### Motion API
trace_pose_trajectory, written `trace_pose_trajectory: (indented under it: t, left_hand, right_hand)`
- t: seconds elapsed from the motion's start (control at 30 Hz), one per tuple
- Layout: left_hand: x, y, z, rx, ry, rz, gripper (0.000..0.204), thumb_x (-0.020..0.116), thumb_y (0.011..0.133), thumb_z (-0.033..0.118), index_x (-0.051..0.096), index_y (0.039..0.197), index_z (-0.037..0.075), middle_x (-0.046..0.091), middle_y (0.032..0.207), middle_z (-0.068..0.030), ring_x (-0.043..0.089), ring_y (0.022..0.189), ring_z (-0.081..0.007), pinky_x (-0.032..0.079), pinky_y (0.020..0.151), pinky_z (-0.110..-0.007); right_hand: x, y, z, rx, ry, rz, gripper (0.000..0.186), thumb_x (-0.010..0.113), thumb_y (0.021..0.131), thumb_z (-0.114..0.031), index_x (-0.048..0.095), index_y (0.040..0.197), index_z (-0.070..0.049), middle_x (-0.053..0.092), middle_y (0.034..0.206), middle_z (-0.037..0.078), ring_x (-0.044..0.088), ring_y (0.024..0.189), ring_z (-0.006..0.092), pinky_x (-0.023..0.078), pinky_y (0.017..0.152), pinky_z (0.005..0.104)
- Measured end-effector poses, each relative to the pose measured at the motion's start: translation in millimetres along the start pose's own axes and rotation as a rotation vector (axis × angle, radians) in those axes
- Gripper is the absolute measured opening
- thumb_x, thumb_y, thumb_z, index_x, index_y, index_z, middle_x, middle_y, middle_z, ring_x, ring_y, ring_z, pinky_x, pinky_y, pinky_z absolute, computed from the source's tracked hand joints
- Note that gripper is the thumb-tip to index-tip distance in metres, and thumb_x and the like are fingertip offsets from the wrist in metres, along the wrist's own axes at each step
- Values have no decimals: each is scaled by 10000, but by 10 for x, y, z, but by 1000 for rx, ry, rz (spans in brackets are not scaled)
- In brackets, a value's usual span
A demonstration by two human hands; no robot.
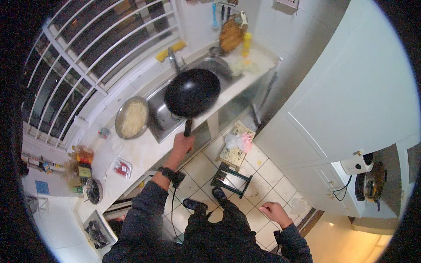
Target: The person removes the burner grate and cap from a gas stove, inspects the components, and reassembles them. They handle the metal grate and burner cap by hand, placing them back onto the stove burner.
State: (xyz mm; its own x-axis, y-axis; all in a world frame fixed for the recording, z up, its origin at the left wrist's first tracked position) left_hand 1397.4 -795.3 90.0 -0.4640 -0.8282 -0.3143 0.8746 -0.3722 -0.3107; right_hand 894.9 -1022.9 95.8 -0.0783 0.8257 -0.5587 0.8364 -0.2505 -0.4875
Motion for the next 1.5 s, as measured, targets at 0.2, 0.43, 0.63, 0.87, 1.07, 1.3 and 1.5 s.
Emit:
trace_pose_trajectory:
  t: [0.2, 0.43, 0.63, 0.87, 1.07, 1.3, 1.5]
  left_hand:
    - [379, 1268, 254, 32, 153, 25, 226, 697, 852, 176, 660, 800, -41, 677, 613, -129, 688, 520, -218, 536, 535, -405]
    - [781, 2217, 41, 94, 182, -9, 266, 741, 844, 207, 701, 769, -45, 686, 593, -130, 664, 506, -226, 538, 548, -386]
    - [1006, 2561, -48, 5, 55, -28, 251, 767, 878, 185, 676, 788, -32, 650, 603, -95, 627, 495, -210, 499, 509, -398]
    - [1089, 2710, -90, 12, -26, -11, 216, 753, 887, 121, 643, 787, -36, 639, 638, -99, 623, 474, -208, 500, 478, -382]
    - [1113, 2737, -187, -93, -82, -95, 504, 825, 927, 397, 658, 751, -44, 650, 632, -120, 660, 503, -237, 503, 486, -401]
    - [566, 1531, 340, 550, 411, 153, 470, 725, 960, 451, 686, 1150, 22, 698, 908, -201, 681, 872, -414, 541, 784, -519]
    - [-865, -923, -533, 419, 225, 267, 255, 692, 1010, 235, 562, 941, 28, 629, 869, -191, 630, 781, -372, 476, 690, -522]
  right_hand:
    - [183, -474, 608, 204, 123, 76, 367, 745, 1018, -357, 745, 969, 6, 692, 736, 162, 635, 637, 212, 525, 628, 379]
    - [287, -947, 1144, 473, 312, 178, 336, 762, 1007, -326, 777, 934, 2, 741, 781, 142, 694, 705, 155, 564, 666, 331]
    - [286, -1015, 1223, 512, 264, 164, 332, 766, 1003, -327, 789, 992, 4, 789, 832, 128, 736, 707, 185, 600, 692, 345]
    - [176, -983, 1335, 547, 254, 143, 282, 754, 1016, -270, 780, 1024, 10, 802, 885, 84, 737, 814, 136, 594, 744, 323]
    - [176, -794, 1363, 489, 276, 148, 312, 789, 984, -290, 776, 1026, 20, 787, 859, 151, 752, 763, 200, 601, 708, 357]
    - [149, 68, 1217, 309, 151, 61, 230, 719, 1003, -196, 768, 963, 24, 781, 832, 170, 785, 801, 246, 614, 718, 389]
    - [503, 1312, 617, -31, 81, -225, 293, 656, 1041, -193, 741, 889, 43, 770, 856, 179, 747, 775, 242, 589, 713, 399]
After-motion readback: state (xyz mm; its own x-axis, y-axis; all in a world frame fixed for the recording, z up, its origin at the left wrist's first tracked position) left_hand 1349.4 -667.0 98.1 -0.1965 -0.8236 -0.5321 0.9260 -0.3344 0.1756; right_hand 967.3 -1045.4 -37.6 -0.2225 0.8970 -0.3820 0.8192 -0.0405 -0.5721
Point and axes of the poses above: each hand's wrist, its own y-axis towards the middle knuckle, its own x-axis out of the palm, z = x × y, the point moved 9 cm from there along y, towards the middle knuckle
